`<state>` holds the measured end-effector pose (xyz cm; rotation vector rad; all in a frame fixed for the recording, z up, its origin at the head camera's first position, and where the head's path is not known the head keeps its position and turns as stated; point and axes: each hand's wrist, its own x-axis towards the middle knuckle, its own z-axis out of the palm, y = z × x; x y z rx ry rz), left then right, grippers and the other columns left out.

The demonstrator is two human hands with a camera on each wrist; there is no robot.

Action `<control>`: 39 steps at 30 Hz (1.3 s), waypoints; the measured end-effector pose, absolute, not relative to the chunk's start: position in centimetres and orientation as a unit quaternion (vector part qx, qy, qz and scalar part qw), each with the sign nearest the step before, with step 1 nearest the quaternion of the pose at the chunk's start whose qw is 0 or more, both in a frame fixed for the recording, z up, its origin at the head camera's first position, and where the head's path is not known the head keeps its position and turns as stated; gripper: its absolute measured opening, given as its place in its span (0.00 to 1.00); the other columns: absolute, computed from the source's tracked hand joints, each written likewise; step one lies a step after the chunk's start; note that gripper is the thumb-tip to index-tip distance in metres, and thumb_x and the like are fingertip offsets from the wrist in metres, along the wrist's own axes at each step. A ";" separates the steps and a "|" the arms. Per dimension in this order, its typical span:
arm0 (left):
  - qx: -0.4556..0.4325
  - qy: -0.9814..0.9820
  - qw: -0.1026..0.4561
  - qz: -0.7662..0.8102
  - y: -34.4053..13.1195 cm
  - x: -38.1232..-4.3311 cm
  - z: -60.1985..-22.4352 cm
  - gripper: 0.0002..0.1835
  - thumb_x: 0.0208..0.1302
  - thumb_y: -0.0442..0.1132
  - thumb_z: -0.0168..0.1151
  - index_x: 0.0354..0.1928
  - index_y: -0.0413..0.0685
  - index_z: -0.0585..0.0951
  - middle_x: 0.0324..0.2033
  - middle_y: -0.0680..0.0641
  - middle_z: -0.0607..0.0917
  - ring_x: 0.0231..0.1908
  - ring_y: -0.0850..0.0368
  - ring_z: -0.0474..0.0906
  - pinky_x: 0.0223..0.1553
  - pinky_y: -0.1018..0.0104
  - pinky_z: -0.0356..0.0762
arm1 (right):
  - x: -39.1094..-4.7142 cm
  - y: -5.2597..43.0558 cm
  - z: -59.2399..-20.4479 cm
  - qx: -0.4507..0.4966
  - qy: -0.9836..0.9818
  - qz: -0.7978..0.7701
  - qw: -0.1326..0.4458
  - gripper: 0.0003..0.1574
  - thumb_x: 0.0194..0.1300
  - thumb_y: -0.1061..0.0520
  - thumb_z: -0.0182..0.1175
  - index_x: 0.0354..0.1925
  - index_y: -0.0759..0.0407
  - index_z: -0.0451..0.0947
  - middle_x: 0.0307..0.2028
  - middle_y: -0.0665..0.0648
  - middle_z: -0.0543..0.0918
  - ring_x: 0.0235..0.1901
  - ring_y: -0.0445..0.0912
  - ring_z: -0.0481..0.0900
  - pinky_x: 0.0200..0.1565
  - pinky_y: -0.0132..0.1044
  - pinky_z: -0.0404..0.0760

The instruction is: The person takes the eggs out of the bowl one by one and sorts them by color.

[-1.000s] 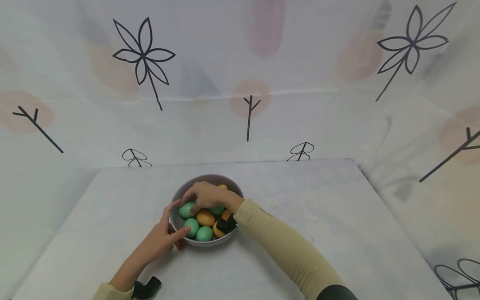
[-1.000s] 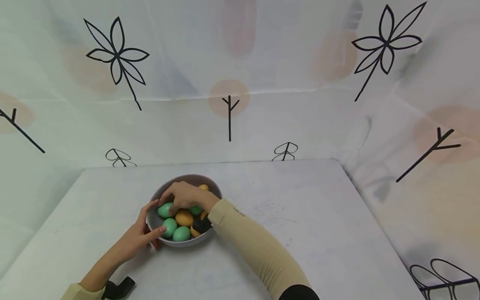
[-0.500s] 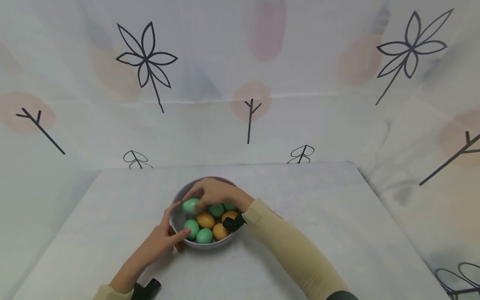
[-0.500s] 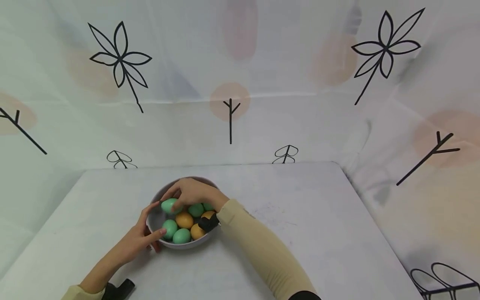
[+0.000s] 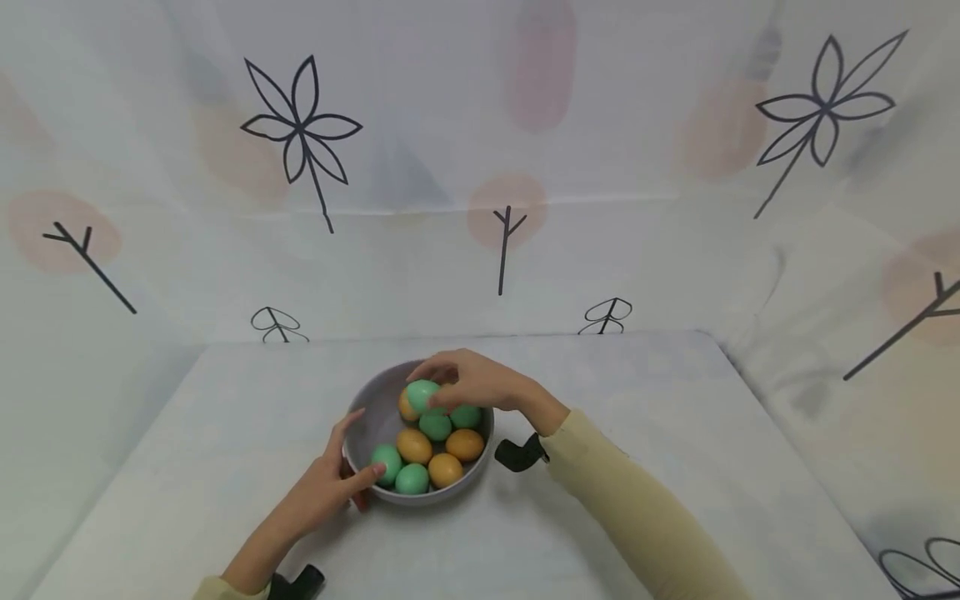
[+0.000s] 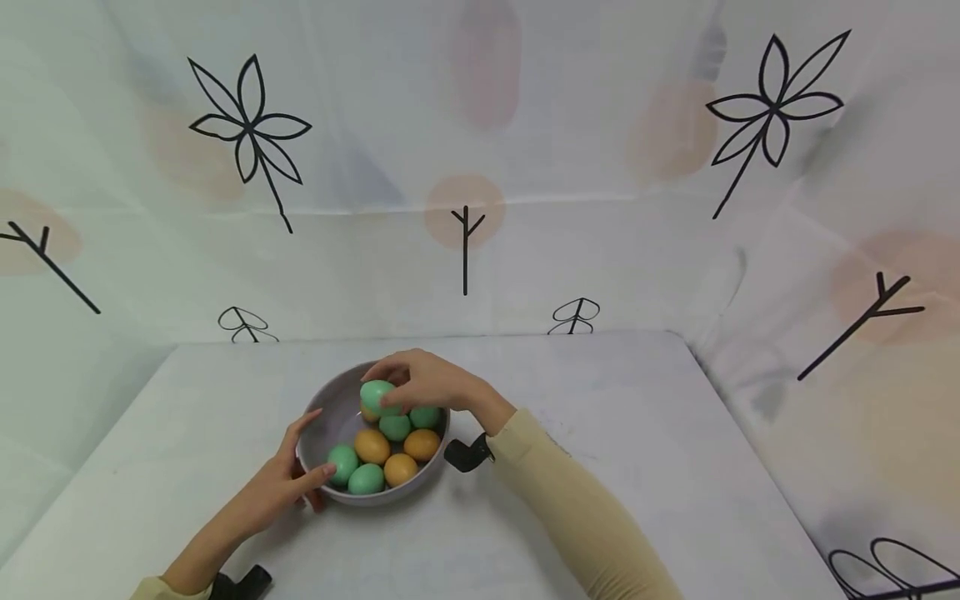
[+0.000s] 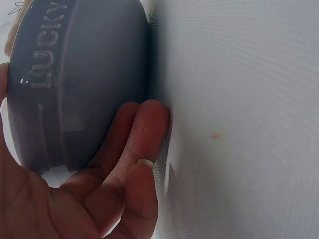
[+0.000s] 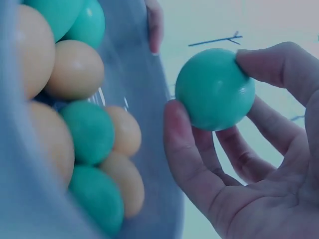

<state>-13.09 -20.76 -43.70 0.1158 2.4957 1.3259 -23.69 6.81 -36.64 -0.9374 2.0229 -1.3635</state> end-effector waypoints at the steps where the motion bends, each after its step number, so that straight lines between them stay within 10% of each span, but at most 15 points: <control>1: 0.042 0.871 0.156 0.465 -20.7 -13.1 -43.7 0.48 0.68 0.56 0.62 0.77 0.61 0.42 0.22 0.47 0.83 0.26 0.52 0.78 0.31 0.62 0.72 | -23.5 7.4 -36.5 -0.345 0.742 -0.512 0.259 0.27 0.65 0.57 0.63 0.63 0.50 0.77 0.61 0.53 0.77 0.51 0.48 0.79 0.46 0.48 0.82; 39: 0.068 0.865 0.144 0.475 -21.0 -12.9 -44.0 0.47 0.69 0.52 0.62 0.78 0.60 0.42 0.21 0.47 0.82 0.25 0.52 0.78 0.29 0.63 0.72 | -20.6 20.5 -42.3 -0.123 0.779 -0.596 0.154 0.40 0.59 0.64 0.68 0.68 0.63 0.67 0.59 0.67 0.71 0.52 0.56 0.76 0.49 0.44 0.79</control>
